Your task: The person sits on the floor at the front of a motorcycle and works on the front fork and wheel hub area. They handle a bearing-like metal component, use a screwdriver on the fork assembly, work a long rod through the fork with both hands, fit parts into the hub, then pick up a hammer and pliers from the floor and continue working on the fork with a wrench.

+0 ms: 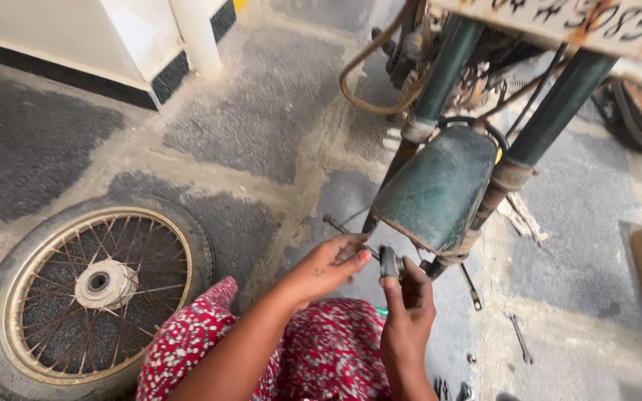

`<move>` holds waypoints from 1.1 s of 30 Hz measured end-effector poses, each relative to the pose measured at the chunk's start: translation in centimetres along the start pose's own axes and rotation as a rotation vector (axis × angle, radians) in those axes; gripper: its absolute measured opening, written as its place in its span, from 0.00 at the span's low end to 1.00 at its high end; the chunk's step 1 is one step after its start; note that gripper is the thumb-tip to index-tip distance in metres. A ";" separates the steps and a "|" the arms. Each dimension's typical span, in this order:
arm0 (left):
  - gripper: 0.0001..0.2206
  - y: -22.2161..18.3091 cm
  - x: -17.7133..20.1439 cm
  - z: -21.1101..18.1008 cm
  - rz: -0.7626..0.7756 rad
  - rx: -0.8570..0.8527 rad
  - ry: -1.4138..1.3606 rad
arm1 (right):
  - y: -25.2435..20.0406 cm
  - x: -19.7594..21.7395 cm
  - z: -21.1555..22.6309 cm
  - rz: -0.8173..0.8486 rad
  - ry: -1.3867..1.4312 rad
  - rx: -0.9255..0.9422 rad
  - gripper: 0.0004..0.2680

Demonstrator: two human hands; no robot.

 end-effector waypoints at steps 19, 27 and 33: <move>0.23 0.5 0.0 -2.0 -0.086 -0.020 -0.404 | 5.8 -3.7 5.2 0.179 -0.656 0.048 0.09; 0.22 1.7 -0.2 -2.4 -0.133 -0.135 -0.275 | 6.0 -3.5 4.8 0.182 -0.301 -0.104 0.09; 0.25 2.6 -0.8 -4.1 -0.120 -0.194 0.087 | 5.1 -1.4 3.5 0.201 0.035 -0.261 0.11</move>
Point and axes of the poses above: each hand's wrist, its own y-axis towards the middle knuckle, its own x-axis out of the back of the hand, z = x × y, the point moved 5 cm from there along y, towards the middle knuckle, and after that the axes turned 12 degrees about -x, right-handed, at the moved point
